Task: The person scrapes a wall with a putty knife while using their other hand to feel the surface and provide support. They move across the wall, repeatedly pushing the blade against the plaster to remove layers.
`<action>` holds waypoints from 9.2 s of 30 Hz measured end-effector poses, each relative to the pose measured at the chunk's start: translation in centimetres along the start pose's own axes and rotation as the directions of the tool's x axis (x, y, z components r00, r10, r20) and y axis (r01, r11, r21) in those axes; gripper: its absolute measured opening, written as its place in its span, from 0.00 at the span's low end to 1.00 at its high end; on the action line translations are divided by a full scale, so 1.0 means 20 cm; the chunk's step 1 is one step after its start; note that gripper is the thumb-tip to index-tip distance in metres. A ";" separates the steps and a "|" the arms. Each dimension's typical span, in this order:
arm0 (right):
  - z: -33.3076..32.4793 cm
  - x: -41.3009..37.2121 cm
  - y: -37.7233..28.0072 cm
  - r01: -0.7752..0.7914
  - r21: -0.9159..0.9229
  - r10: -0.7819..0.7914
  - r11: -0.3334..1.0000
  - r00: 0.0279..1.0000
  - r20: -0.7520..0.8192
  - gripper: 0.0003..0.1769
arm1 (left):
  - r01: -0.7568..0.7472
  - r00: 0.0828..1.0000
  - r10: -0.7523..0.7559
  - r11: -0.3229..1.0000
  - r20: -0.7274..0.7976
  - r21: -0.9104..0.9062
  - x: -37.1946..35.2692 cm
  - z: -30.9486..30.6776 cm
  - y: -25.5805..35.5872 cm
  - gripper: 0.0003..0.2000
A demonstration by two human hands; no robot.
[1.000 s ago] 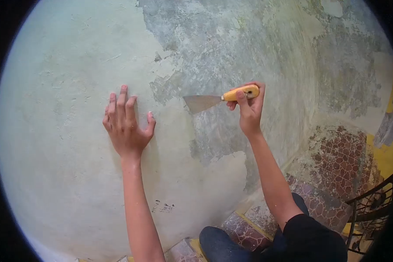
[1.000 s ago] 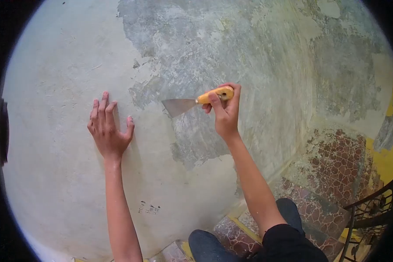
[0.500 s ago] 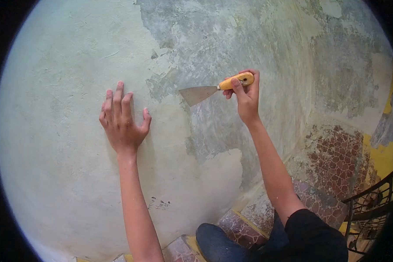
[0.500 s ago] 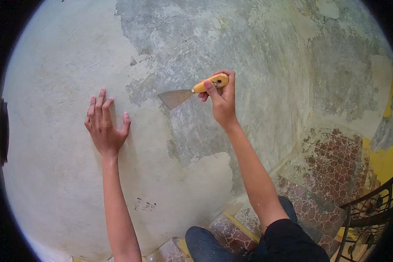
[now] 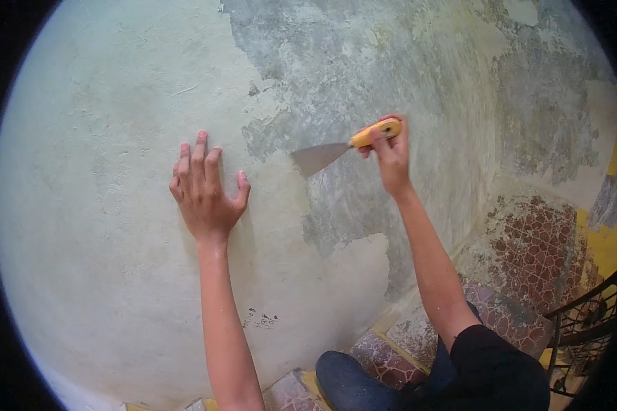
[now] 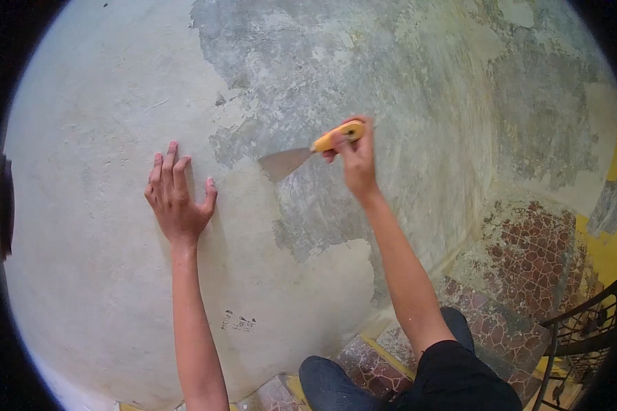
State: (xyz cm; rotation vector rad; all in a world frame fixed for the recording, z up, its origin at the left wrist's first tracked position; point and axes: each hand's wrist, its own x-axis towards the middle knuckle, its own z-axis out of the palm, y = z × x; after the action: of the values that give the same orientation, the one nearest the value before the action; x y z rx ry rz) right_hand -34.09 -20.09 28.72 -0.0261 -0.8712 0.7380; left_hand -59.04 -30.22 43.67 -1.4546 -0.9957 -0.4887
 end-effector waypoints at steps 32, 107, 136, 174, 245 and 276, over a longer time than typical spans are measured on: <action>0.06 0.01 -0.03 0.084 0.005 -0.081 0.996 0.969 -0.233 0.15 | 0.005 1.000 -0.005 1.000 0.025 0.013 -0.01 0.00 0.00 0.25; 0.32 -0.15 -0.27 0.257 -0.841 0.036 0.475 0.950 0.310 0.16 | 0.001 1.000 -0.001 1.000 -0.022 -0.022 -0.01 0.00 0.00 0.29; 0.39 -0.16 -0.36 0.205 -0.874 0.099 0.441 0.957 0.274 0.15 | 0.010 1.000 -0.010 0.999 -0.012 -0.040 -0.03 0.00 -0.01 0.25; 0.56 -0.25 -0.36 0.041 -0.919 0.149 0.392 0.983 0.108 0.16 | -0.013 1.000 0.012 0.996 -0.010 -0.085 -0.04 -0.02 -0.03 0.22; 0.58 -0.20 -0.41 0.044 -0.904 0.222 0.426 0.963 0.152 0.17 | -0.003 1.000 0.002 0.999 -0.020 -0.044 -0.03 -0.01 0.00 0.23; 0.55 -0.24 -0.34 0.099 -0.906 0.168 0.412 0.969 0.183 0.16 | 0.019 0.999 -0.021 0.999 -0.025 -0.044 -0.03 -0.01 0.02 0.25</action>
State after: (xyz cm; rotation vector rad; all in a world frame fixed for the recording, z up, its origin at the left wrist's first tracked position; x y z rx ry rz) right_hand -39.89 -31.11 34.80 -0.9860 -1.4524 0.1962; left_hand -58.90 -30.48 43.01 -1.4752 -0.9855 -0.5452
